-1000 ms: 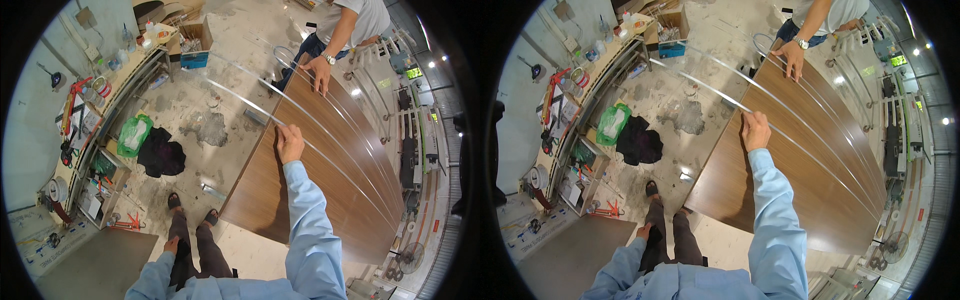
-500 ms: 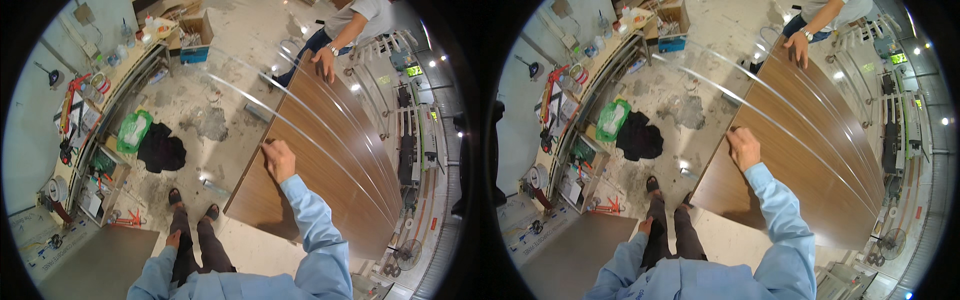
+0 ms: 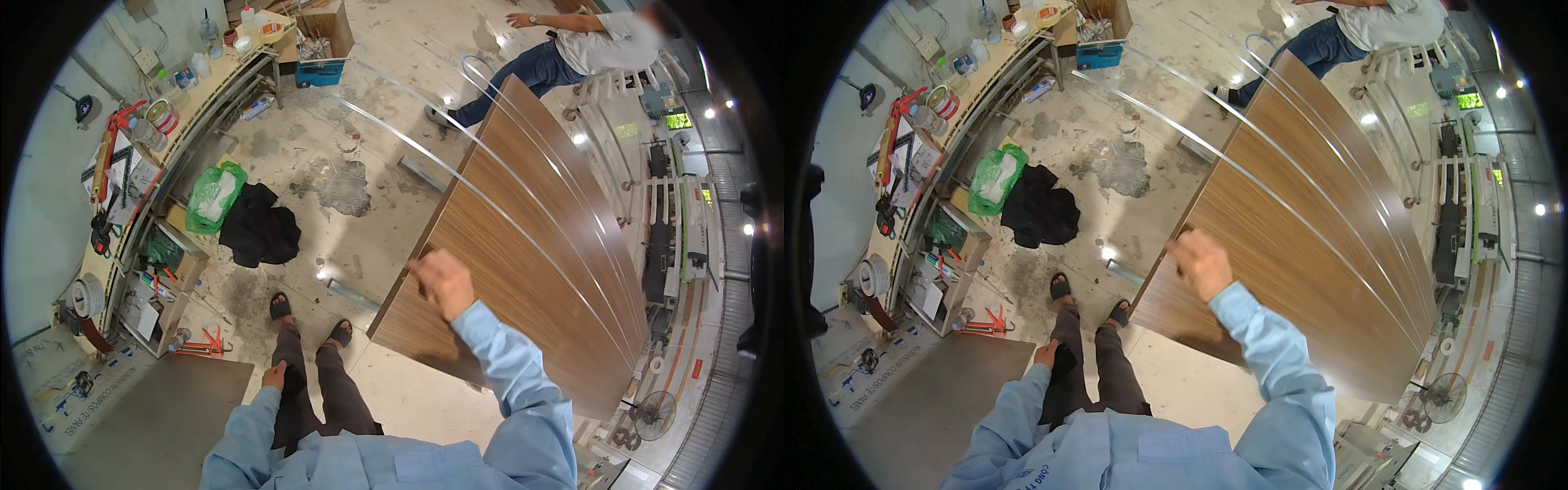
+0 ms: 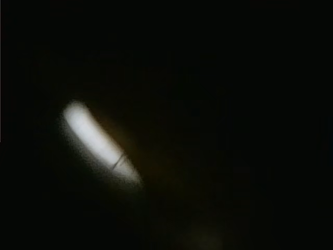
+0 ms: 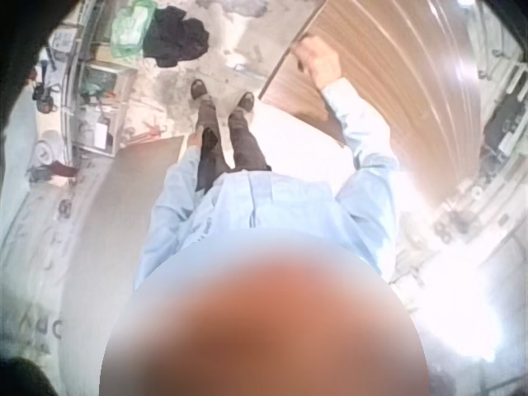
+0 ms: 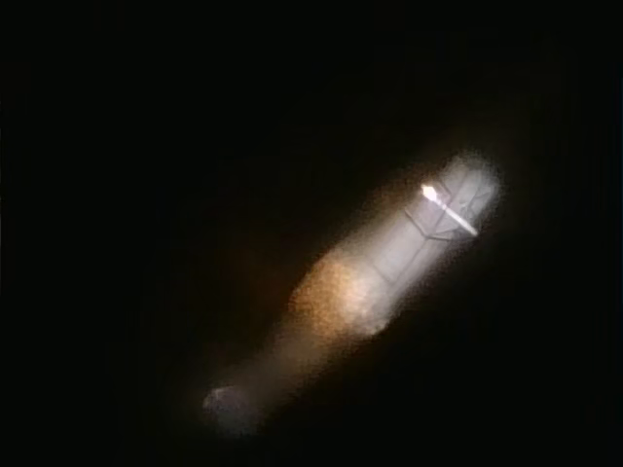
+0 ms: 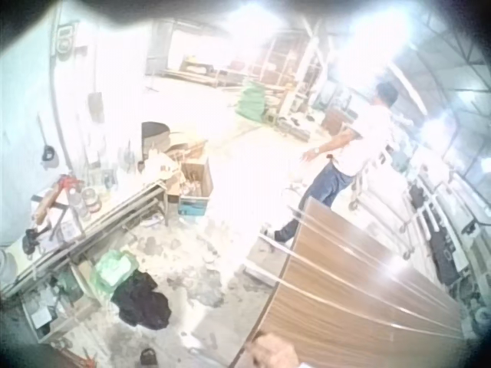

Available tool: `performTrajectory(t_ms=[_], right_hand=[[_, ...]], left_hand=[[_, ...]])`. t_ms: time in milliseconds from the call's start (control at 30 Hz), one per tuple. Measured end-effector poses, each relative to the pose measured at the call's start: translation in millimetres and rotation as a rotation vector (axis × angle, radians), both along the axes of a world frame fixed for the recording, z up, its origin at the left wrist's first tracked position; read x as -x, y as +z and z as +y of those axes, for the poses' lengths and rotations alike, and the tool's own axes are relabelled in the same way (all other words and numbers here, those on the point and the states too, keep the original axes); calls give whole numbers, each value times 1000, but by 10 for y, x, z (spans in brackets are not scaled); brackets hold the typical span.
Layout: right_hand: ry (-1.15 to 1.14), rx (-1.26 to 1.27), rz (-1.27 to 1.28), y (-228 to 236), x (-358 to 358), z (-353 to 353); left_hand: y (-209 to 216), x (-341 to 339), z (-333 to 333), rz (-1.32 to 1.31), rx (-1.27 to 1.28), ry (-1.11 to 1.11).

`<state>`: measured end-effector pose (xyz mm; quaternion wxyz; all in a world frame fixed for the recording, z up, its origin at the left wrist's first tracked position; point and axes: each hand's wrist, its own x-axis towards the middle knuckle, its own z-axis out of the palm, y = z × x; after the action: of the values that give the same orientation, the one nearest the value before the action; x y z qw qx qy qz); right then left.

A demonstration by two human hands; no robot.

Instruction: The person wipes a large wooden panel with a black cloth, moving along its length and edges. The person briefly picks up a power tool from the floor and returns to wiping the panel.

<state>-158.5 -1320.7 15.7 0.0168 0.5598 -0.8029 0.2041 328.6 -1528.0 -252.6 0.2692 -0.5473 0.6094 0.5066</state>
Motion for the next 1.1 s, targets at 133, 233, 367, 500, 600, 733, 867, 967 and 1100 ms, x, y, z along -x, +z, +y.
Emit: performTrajectory(t_ms=[133,233,367,500,600,733,867,967,1100], right_hand=[[-167,-102,89,84,129,-63],[-460,-48,330,183,565,-177],[-71,-388,252,333,634,-259],[102,-844,16,489,558,-400],[-210,-584,304,570,613,-533],[-172,-568,345,600,267,-510],[223,-690,-54,565,-481,-337],[221,-658,-122,578,-580,-391],[-166,-699,205,719,-312,-765]], left_hand=[[-38,7,-2,56,64,-7],[-32,37,-30,95,79,22],[-19,79,-72,48,46,22],[-21,93,-47,4,6,36],[-37,83,-34,9,15,55],[-107,52,-69,30,3,81],[-229,2,-121,-6,-52,116],[-299,-37,-154,-42,-70,144],[-341,-59,-240,-21,-88,121]])
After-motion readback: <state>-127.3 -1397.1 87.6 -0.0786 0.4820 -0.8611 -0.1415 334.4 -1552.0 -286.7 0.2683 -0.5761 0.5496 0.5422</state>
